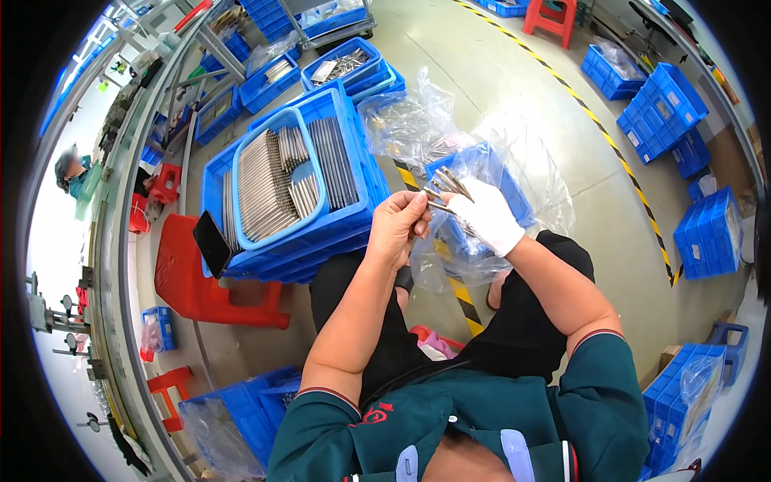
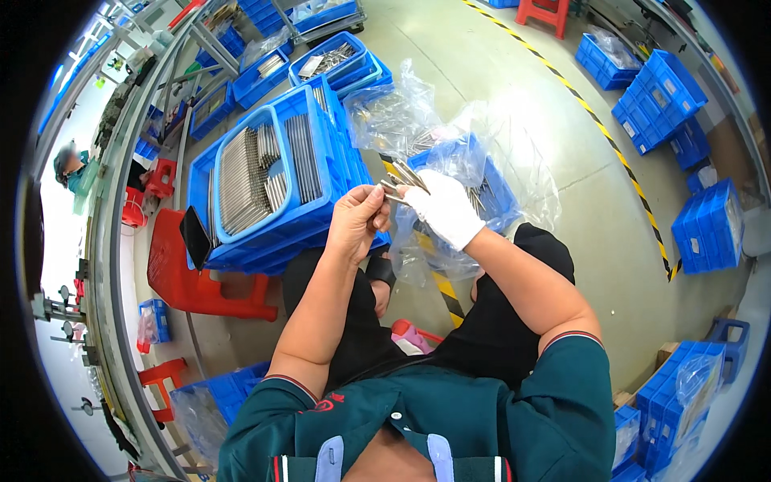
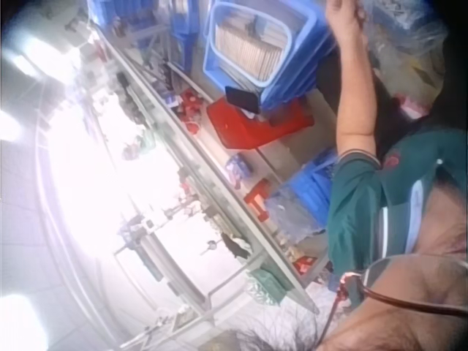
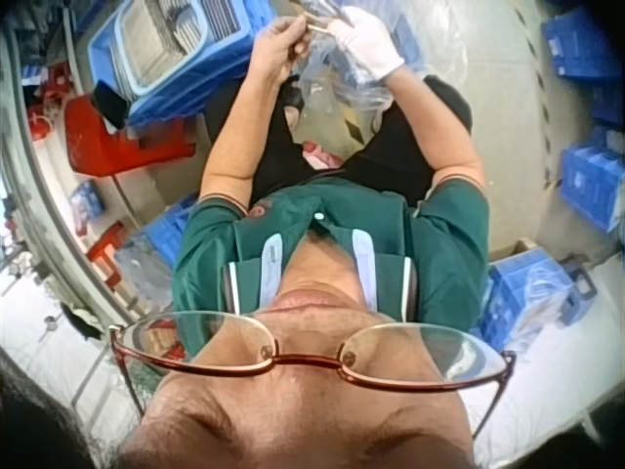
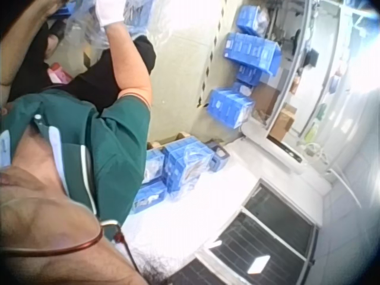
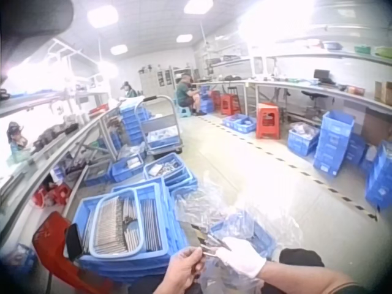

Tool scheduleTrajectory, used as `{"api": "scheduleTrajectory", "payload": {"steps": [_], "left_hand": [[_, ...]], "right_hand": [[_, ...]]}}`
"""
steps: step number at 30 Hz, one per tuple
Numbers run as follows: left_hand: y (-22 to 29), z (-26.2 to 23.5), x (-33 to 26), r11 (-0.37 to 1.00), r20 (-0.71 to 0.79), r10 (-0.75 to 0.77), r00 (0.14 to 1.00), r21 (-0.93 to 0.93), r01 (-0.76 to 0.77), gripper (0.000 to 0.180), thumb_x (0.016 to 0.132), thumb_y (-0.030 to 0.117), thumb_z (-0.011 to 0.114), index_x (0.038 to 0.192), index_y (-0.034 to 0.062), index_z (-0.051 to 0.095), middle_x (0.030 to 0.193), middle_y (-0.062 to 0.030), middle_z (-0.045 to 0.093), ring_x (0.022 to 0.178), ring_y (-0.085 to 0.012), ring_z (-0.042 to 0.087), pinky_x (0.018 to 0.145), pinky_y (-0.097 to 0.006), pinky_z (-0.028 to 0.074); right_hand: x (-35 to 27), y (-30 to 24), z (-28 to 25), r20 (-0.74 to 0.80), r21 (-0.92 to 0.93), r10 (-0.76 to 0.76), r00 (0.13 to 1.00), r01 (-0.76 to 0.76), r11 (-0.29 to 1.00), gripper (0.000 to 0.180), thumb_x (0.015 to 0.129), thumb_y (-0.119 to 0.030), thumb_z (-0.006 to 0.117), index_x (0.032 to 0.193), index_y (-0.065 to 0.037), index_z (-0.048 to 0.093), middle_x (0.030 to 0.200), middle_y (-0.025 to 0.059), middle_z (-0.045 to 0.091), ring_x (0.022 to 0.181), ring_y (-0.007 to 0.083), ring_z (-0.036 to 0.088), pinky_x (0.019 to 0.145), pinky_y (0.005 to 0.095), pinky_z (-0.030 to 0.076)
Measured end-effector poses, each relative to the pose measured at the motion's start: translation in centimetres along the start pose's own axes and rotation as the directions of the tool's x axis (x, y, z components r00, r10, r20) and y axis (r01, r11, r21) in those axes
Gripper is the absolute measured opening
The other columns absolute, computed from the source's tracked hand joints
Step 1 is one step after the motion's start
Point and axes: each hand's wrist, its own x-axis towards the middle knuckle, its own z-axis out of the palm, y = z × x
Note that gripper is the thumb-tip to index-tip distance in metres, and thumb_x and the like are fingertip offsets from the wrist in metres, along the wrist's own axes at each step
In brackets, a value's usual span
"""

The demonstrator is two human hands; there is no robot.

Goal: The person sits on the floor in a factory setting and sorts small metal rods. They pick up handfuls of rods from a plastic bag, inspect them, and place them into a blue plastic crate. The person repeats this process throughout the video.

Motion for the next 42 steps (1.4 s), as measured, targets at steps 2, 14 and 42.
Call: {"api": "scheduleTrajectory", "payload": {"steps": [2, 14, 42], "left_hand": [[-0.1, -0.3, 0.1, 0.981, -0.04, 0.101, 0.994, 0.173, -0.093, 0.016, 0.089, 0.018, 0.062, 0.088, 0.0015, 0.061, 0.065, -0.0018, 0.053, 0.05, -0.0064, 0.043, 0.046, -0.021, 0.035], [0.6, 0.0, -0.1, 0.955, -0.074, 0.245, 0.967, 0.188, -0.228, 0.021, 0.09, 0.02, 0.062, 0.083, -0.0006, 0.062, 0.061, 0.0045, 0.045, 0.049, -0.0036, 0.031, 0.046, -0.02, 0.025], [0.8, -0.5, -0.4, 0.928, 0.004, 0.188, 0.982, 0.327, -0.179, 0.017, 0.085, 0.018, 0.068, 0.082, 0.0016, 0.064, 0.069, 0.0033, 0.055, 0.06, -0.0037, 0.041, 0.054, -0.02, 0.032]], "right_hand": [[0.0, -0.5, -0.2, 0.029, 0.025, 0.032, 0.999, -0.033, 0.999, 0.031, 0.085, -0.03, 0.061, 0.078, 0.0, 0.056, 0.062, 0.0056, 0.051, 0.056, 0.0128, 0.045, 0.053, 0.0308, 0.039], [-0.2, -1.7, -1.0, 0.185, 0.069, 0.11, 0.977, -0.125, 0.99, 0.029, 0.084, -0.03, 0.061, 0.081, -0.001, 0.058, 0.065, 0.0029, 0.052, 0.059, 0.0102, 0.046, 0.054, 0.0285, 0.039], [-0.1, -0.8, -0.7, 0.141, -0.151, -0.086, 0.986, 0.107, 0.983, 0.026, 0.084, -0.026, 0.061, 0.089, 0.0, 0.06, 0.071, 0.011, 0.056, 0.064, 0.0174, 0.05, 0.061, 0.0325, 0.041]]}}
